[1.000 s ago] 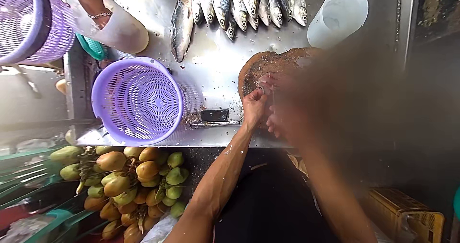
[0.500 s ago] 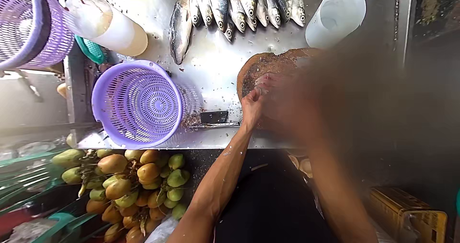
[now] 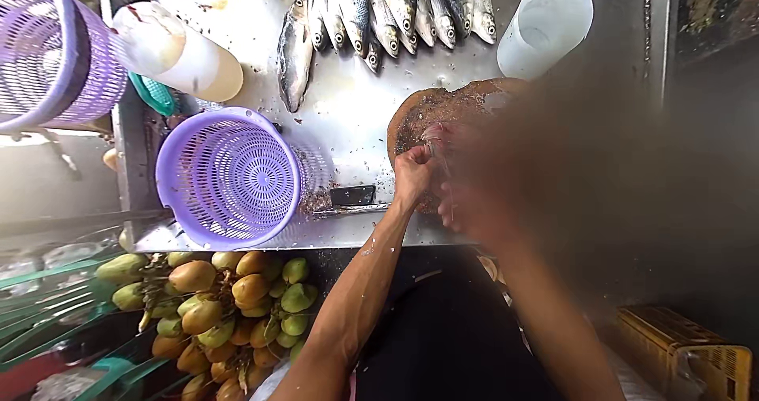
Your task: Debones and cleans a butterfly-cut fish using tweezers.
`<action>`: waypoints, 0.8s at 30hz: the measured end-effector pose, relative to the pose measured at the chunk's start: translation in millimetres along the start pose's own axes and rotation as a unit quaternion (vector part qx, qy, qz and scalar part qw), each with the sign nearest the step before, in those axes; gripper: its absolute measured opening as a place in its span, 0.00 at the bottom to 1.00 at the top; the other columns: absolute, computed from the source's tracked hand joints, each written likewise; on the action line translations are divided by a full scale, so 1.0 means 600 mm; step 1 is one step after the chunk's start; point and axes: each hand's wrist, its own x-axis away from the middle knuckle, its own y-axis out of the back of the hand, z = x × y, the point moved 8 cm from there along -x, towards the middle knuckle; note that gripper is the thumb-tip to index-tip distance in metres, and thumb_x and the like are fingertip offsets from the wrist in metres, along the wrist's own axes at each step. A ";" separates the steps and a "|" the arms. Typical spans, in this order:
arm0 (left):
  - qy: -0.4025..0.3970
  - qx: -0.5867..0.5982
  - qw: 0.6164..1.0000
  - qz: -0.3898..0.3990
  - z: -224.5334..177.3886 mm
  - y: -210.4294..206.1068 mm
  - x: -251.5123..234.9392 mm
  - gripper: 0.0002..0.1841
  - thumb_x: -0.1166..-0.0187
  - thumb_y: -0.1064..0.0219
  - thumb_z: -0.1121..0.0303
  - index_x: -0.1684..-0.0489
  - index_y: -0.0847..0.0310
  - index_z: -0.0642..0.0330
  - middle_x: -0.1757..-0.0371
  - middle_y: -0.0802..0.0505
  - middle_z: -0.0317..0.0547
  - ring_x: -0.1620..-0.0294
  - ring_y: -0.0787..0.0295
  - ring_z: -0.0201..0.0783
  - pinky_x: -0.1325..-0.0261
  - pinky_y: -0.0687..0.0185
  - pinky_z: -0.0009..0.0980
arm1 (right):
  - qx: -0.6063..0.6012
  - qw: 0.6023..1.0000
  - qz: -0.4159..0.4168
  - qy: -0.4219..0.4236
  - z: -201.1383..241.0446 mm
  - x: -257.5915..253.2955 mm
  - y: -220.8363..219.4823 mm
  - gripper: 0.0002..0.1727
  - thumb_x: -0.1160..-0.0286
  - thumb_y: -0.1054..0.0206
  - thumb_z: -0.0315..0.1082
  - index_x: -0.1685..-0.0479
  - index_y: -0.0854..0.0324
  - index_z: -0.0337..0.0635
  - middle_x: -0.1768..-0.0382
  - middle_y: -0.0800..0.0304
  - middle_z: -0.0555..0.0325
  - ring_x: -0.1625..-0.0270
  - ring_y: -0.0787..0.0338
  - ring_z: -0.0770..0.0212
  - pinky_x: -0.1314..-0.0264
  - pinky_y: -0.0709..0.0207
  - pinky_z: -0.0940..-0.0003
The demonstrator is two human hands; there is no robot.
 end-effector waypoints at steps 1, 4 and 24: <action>-0.005 -0.013 1.000 0.003 -0.004 0.000 0.002 0.02 0.32 0.28 0.78 0.66 0.12 0.64 0.73 0.08 0.43 0.74 0.12 0.32 0.67 0.14 0.33 | -0.013 1.000 0.002 -0.009 -0.003 -0.007 -0.002 0.26 0.08 0.58 0.46 0.33 0.25 0.33 0.61 0.05 0.41 0.68 0.05 0.57 0.70 0.14 0.70; -0.018 -0.030 0.999 -0.010 -0.006 0.004 0.004 0.03 0.32 0.28 0.78 0.66 0.11 0.64 0.72 0.07 0.43 0.72 0.12 0.32 0.65 0.14 0.34 | 0.019 0.999 -0.032 0.007 0.005 -0.012 -0.003 0.22 0.10 0.51 0.41 0.36 0.23 0.32 0.65 0.06 0.45 0.72 0.08 0.61 0.72 0.16 0.73; -0.070 -0.061 0.995 0.031 -0.018 0.000 -0.013 0.03 0.26 0.32 0.76 0.68 0.13 0.62 0.74 0.10 0.39 0.73 0.16 0.28 0.65 0.18 0.31 | 0.225 0.963 -0.072 0.128 0.044 -0.002 -0.024 0.19 0.22 0.34 0.29 0.35 0.23 0.29 0.69 0.07 0.48 0.72 0.07 0.58 0.70 0.11 0.67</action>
